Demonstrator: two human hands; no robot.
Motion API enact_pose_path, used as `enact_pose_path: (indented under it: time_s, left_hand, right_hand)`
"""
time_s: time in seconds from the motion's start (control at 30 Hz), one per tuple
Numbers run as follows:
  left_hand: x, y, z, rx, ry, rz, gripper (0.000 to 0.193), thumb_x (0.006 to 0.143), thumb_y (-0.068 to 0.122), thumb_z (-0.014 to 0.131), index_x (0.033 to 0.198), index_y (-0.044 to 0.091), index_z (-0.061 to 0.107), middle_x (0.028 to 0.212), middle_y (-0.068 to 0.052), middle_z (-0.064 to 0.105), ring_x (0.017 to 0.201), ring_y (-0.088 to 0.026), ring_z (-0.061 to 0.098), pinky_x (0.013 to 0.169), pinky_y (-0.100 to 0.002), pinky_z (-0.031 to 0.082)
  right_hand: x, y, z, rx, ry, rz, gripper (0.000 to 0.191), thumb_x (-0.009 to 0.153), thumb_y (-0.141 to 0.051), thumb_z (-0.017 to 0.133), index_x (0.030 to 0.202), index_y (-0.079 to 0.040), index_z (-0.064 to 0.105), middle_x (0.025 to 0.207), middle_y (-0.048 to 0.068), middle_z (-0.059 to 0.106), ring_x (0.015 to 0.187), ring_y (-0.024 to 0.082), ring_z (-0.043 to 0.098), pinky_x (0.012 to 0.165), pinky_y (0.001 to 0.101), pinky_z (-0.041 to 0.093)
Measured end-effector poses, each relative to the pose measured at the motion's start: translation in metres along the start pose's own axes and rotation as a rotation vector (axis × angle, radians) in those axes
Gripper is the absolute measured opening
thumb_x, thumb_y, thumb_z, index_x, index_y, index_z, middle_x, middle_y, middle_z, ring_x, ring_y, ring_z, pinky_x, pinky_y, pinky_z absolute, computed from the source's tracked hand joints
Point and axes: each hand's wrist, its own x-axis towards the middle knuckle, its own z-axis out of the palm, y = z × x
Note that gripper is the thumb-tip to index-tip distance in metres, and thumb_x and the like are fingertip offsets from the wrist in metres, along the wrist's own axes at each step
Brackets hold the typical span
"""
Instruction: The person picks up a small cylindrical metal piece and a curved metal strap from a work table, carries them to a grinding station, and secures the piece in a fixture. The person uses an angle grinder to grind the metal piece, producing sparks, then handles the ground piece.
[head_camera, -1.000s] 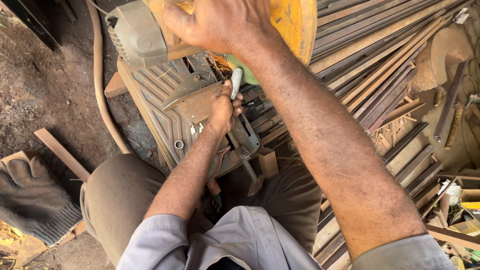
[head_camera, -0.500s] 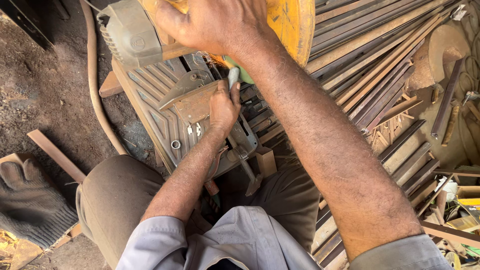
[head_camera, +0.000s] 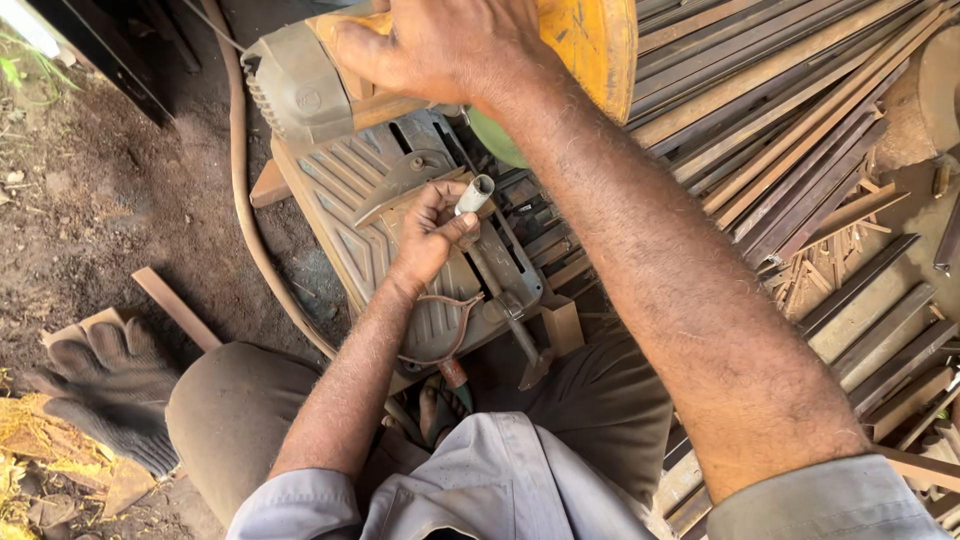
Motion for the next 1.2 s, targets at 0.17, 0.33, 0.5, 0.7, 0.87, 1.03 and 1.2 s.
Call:
enact_pose_path:
  time_s: [0.17, 0.33, 0.5, 0.7, 0.87, 1.03, 1.2]
  left_hand:
    - [0.001, 0.003, -0.004, 0.01, 0.028, -0.052, 0.033, 0.094, -0.008, 0.068, 0.121, 0.007, 0.058, 0.11, -0.001, 0.067, 0.092, -0.008, 0.063, 0.074, -0.026, 0.055]
    - [0.013, 0.002, -0.004, 0.063, 0.154, -0.02, 0.031, 0.092, -0.005, 0.072, 0.12, 0.003, 0.063, 0.108, -0.005, 0.069, 0.087, -0.01, 0.065, 0.076, -0.025, 0.058]
    - [0.026, 0.002, 0.005, 0.031, 0.373, -0.088, 0.029, 0.091, 0.001, 0.075, 0.119, -0.001, 0.066, 0.102, -0.005, 0.069, 0.075, -0.009, 0.062, 0.066, -0.025, 0.057]
    - [0.051, 0.007, 0.018, 0.063, 0.376, 0.056, 0.031, 0.094, 0.004, 0.073, 0.124, -0.003, 0.066, 0.091, -0.005, 0.068, 0.07, -0.008, 0.06, 0.062, -0.024, 0.052]
    - [0.065, 0.007, 0.027, 0.16, 0.378, 0.117, 0.03, 0.096, 0.006, 0.076, 0.123, -0.005, 0.069, 0.093, -0.008, 0.069, 0.072, -0.009, 0.057, 0.062, -0.024, 0.05]
    - [0.069, 0.004, 0.028, 0.085, 0.368, 0.062, 0.029, 0.096, 0.008, 0.072, 0.121, -0.004, 0.066, 0.102, -0.008, 0.071, 0.077, -0.011, 0.066, 0.066, -0.026, 0.061]
    - [0.074, 0.006, 0.019, 0.063, 0.31, 0.073, 0.026, 0.097, 0.008, 0.071, 0.12, -0.004, 0.066, 0.105, -0.008, 0.071, 0.084, -0.011, 0.067, 0.069, -0.027, 0.063]
  right_hand:
    - [-0.002, -0.002, 0.0, 0.048, -0.118, 0.089, 0.044, 0.093, -0.05, 0.072, 0.081, -0.008, 0.081, 0.051, 0.008, 0.065, 0.046, 0.021, 0.066, 0.04, 0.0424, 0.053]
    - [0.001, -0.001, 0.002, 0.019, -0.153, 0.09, 0.045, 0.094, -0.051, 0.071, 0.083, -0.008, 0.079, 0.05, 0.006, 0.063, 0.043, 0.018, 0.064, 0.035, 0.0396, 0.05]
    - [0.006, 0.004, -0.001, 0.061, -0.158, 0.041, 0.042, 0.096, -0.047, 0.071, 0.086, -0.007, 0.077, 0.052, 0.005, 0.06, 0.045, 0.016, 0.062, 0.036, 0.0382, 0.051]
    - [0.008, 0.003, 0.0, -0.033, -0.134, 0.022, 0.044, 0.094, -0.047, 0.072, 0.083, -0.005, 0.076, 0.05, 0.005, 0.06, 0.044, 0.017, 0.062, 0.037, 0.0399, 0.051]
    - [0.005, 0.001, 0.002, -0.114, 0.057, -0.103, 0.044, 0.089, -0.048, 0.075, 0.079, -0.005, 0.076, 0.047, 0.004, 0.059, 0.042, 0.016, 0.062, 0.033, 0.0375, 0.049]
    - [0.006, 0.001, 0.002, -0.045, -0.099, -0.015, 0.044, 0.095, -0.047, 0.074, 0.078, -0.007, 0.076, 0.043, 0.003, 0.056, 0.035, 0.017, 0.058, 0.031, 0.0399, 0.047]
    - [0.003, 0.002, 0.006, -0.066, -0.037, -0.018, 0.037, 0.093, -0.044, 0.073, 0.077, -0.01, 0.075, 0.046, 0.001, 0.056, 0.039, 0.013, 0.057, 0.033, 0.0372, 0.047]
